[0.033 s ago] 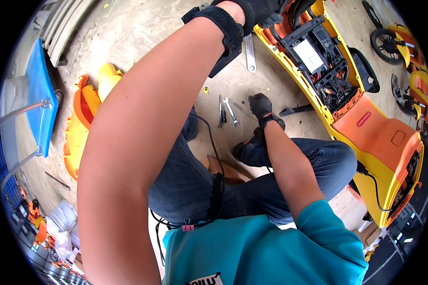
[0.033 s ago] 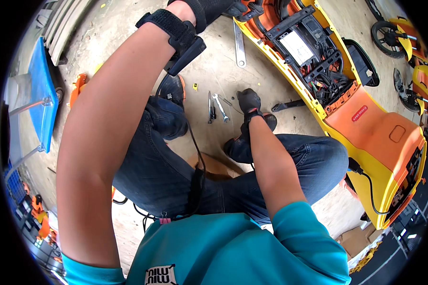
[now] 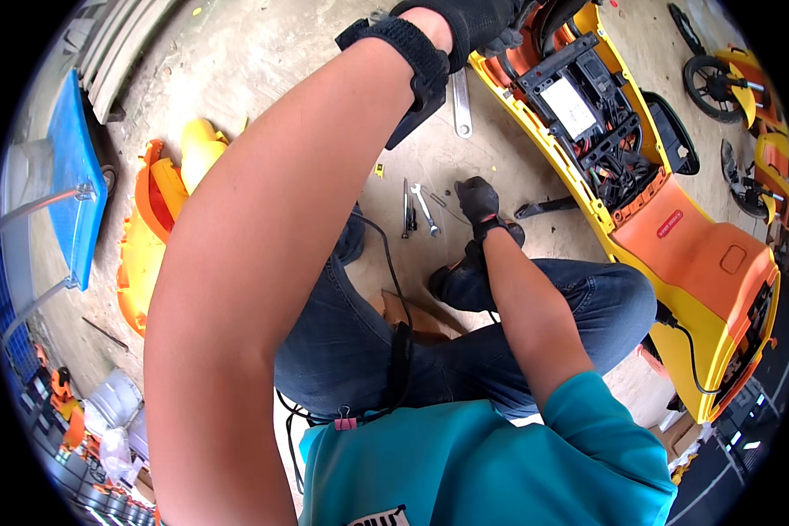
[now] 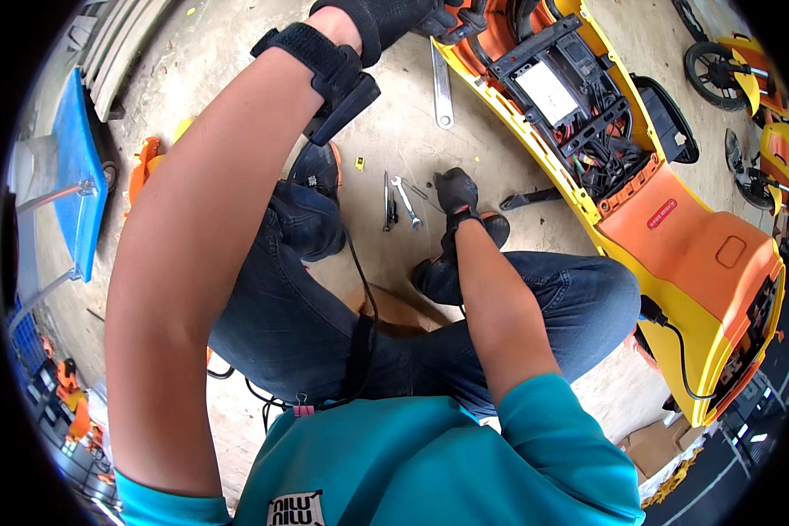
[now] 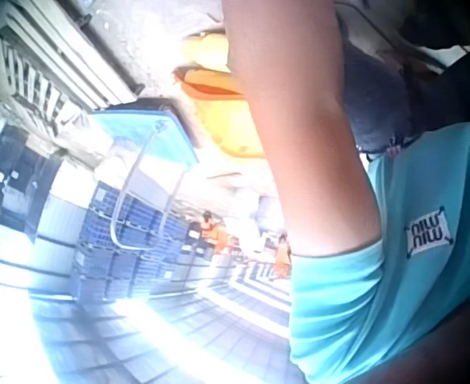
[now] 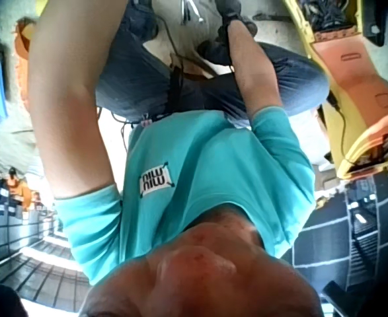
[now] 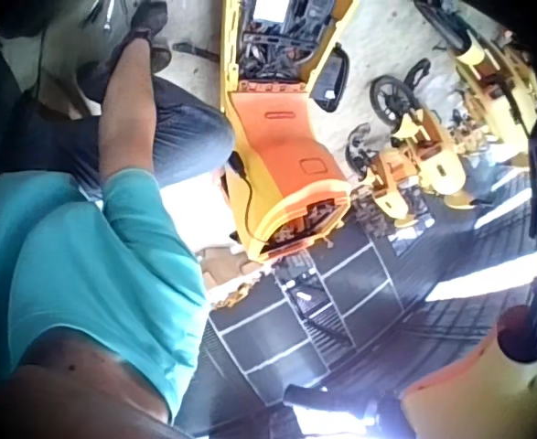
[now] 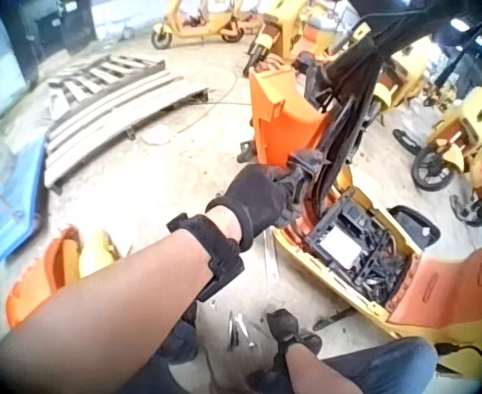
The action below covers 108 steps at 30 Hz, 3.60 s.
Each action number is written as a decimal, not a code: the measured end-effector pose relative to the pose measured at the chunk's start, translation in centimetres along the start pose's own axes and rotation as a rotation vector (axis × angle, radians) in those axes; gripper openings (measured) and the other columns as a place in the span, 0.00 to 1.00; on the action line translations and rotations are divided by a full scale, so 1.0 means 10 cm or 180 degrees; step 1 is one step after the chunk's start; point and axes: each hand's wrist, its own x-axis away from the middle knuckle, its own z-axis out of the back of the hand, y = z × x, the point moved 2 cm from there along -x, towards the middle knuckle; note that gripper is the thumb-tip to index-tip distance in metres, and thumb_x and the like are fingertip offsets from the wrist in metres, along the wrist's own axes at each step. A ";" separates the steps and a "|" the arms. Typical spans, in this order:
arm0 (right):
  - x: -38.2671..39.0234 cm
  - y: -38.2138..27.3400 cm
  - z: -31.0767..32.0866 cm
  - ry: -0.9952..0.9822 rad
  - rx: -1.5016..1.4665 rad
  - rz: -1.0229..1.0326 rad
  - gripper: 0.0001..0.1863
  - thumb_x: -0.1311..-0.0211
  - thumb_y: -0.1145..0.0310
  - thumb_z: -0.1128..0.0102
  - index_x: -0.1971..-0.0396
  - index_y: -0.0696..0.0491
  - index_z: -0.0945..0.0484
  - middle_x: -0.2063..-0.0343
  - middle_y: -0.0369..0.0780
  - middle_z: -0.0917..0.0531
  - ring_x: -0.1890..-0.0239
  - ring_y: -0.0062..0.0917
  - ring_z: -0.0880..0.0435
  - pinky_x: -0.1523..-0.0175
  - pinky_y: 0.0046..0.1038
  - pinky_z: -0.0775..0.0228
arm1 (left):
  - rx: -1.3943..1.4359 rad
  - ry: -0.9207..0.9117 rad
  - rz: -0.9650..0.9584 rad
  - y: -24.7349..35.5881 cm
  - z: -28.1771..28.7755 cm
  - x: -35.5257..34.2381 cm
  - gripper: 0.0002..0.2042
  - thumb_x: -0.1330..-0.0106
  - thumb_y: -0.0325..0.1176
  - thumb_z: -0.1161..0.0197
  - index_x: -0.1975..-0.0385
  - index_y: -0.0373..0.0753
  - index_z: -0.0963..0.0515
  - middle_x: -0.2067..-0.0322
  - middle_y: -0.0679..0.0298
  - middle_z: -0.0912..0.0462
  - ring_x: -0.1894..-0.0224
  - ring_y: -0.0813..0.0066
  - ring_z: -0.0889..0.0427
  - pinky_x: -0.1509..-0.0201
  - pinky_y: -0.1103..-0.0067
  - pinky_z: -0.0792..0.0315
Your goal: The person manipulates wires and connectors on the internal chassis of an orange scooter, using gloved hands to route and secure electrical components.
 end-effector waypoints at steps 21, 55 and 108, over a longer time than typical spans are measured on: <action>0.10 -0.48 -0.14 -0.0046 0.0310 0.0012 0.14 0.53 0.64 0.41 0.68 0.58 0.23 0.68 0.52 0.17 0.61 0.47 0.18 0.53 0.42 0.26 | -0.0548 0.0146 0.0017 -0.09 0.02 -0.03 0.16 0.30 0.38 0.43 0.54 0.31 0.22 0.68 0.62 0.15 0.75 0.84 0.21 0.71 0.85 0.27; 0.70 -2.16 3.16 -0.0212 -0.1733 0.1817 0.15 0.36 0.70 0.42 0.50 0.55 0.21 0.59 0.38 0.17 0.60 0.16 0.20 0.49 0.21 0.28 | -0.0096 0.0018 0.0388 0.00 0.04 0.01 0.12 0.30 0.34 0.44 0.57 0.33 0.21 0.68 0.64 0.16 0.72 0.83 0.18 0.70 0.85 0.27; -0.50 -2.03 2.36 0.0511 -0.2745 0.0934 0.10 0.44 0.79 0.35 0.63 0.64 0.24 0.68 0.42 0.18 0.68 0.24 0.15 0.60 0.21 0.19 | 0.0504 -0.0097 0.0749 0.00 0.04 0.05 0.13 0.27 0.38 0.48 0.55 0.35 0.23 0.63 0.63 0.16 0.69 0.82 0.19 0.67 0.87 0.27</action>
